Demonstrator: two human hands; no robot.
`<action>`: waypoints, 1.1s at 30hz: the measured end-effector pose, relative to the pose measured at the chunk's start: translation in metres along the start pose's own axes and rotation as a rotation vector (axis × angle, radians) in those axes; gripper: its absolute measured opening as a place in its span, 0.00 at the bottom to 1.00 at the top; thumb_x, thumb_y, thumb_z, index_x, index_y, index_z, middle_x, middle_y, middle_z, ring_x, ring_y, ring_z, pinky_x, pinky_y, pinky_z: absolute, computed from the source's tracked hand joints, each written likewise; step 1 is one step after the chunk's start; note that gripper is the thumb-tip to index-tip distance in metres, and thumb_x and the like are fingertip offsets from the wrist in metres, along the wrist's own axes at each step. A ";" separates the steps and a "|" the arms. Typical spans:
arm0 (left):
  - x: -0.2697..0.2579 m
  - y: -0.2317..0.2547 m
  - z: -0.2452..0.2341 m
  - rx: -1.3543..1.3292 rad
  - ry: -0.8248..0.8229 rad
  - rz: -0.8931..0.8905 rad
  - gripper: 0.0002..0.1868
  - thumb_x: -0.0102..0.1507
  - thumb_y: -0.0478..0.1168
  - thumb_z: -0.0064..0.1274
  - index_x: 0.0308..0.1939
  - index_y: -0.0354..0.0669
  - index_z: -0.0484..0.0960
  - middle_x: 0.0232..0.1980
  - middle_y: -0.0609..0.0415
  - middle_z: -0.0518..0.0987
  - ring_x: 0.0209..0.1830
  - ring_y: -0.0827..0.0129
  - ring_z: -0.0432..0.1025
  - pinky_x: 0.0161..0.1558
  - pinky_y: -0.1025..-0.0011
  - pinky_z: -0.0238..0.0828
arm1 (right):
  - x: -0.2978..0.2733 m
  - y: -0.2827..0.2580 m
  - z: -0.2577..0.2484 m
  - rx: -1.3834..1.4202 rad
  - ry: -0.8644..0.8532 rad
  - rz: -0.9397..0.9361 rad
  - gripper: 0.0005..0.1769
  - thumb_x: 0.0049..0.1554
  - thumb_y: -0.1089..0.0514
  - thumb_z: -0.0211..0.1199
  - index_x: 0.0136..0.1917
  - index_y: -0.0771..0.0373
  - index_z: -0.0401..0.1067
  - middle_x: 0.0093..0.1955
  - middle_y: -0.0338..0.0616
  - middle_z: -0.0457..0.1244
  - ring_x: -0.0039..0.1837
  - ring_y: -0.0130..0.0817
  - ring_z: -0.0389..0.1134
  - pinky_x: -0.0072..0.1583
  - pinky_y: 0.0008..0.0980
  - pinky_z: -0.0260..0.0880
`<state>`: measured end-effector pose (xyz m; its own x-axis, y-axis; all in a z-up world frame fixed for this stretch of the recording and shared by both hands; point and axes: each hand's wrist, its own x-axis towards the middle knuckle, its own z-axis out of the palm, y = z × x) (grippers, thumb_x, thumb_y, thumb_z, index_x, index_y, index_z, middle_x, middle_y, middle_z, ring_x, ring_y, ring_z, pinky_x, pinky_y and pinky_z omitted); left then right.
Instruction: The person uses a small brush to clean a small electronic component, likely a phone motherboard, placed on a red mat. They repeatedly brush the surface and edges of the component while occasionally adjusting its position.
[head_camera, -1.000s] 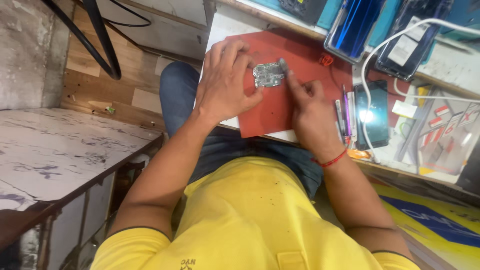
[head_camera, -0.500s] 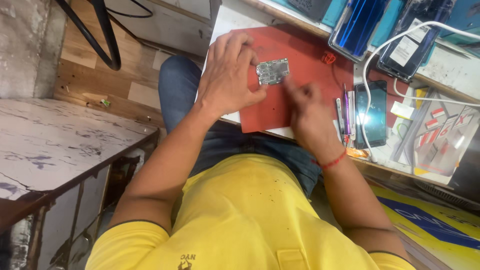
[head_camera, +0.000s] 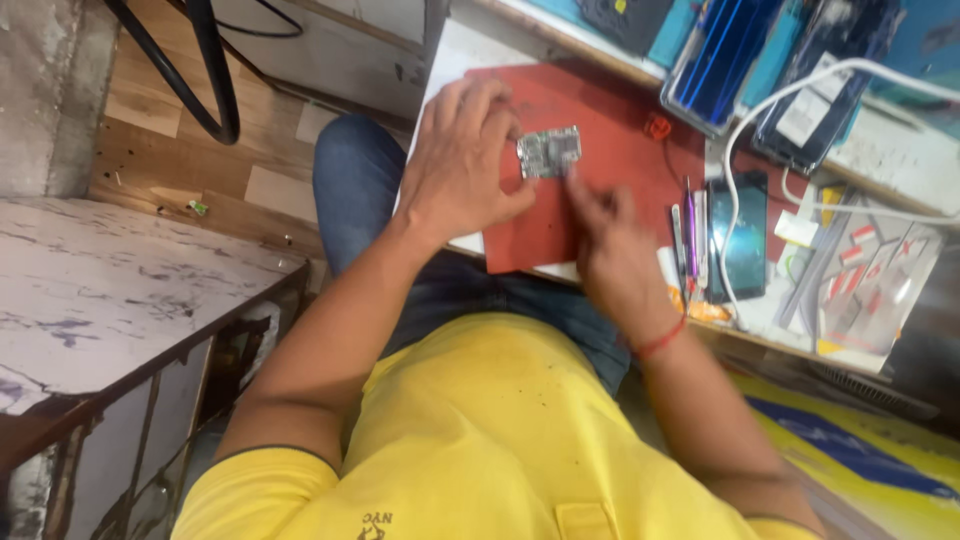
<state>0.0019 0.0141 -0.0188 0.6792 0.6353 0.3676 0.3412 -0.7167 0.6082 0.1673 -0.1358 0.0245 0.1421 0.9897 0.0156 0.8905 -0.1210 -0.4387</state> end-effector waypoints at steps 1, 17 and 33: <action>0.002 -0.001 0.000 0.000 0.008 0.004 0.26 0.50 0.49 0.69 0.45 0.41 0.78 0.60 0.46 0.69 0.67 0.49 0.60 0.67 0.52 0.57 | 0.002 -0.001 0.000 -0.006 0.043 -0.028 0.35 0.55 0.72 0.50 0.75 0.61 0.66 0.55 0.61 0.63 0.50 0.60 0.68 0.51 0.52 0.70; 0.000 -0.001 0.003 0.016 0.002 0.019 0.25 0.52 0.50 0.70 0.45 0.41 0.78 0.63 0.47 0.69 0.69 0.47 0.60 0.68 0.51 0.57 | -0.006 0.010 0.007 0.000 0.029 0.068 0.32 0.58 0.72 0.51 0.75 0.59 0.68 0.53 0.61 0.63 0.49 0.60 0.69 0.51 0.53 0.69; -0.001 0.000 0.002 0.017 -0.014 0.022 0.25 0.53 0.49 0.70 0.46 0.41 0.79 0.62 0.48 0.69 0.68 0.50 0.60 0.68 0.51 0.57 | 0.001 0.010 0.005 0.086 -0.099 -0.031 0.30 0.57 0.68 0.56 0.73 0.56 0.69 0.52 0.58 0.63 0.46 0.58 0.69 0.47 0.52 0.70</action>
<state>0.0022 0.0134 -0.0205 0.6959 0.6150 0.3708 0.3369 -0.7355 0.5878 0.1743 -0.1356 0.0158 0.0676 0.9961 -0.0567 0.8530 -0.0872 -0.5146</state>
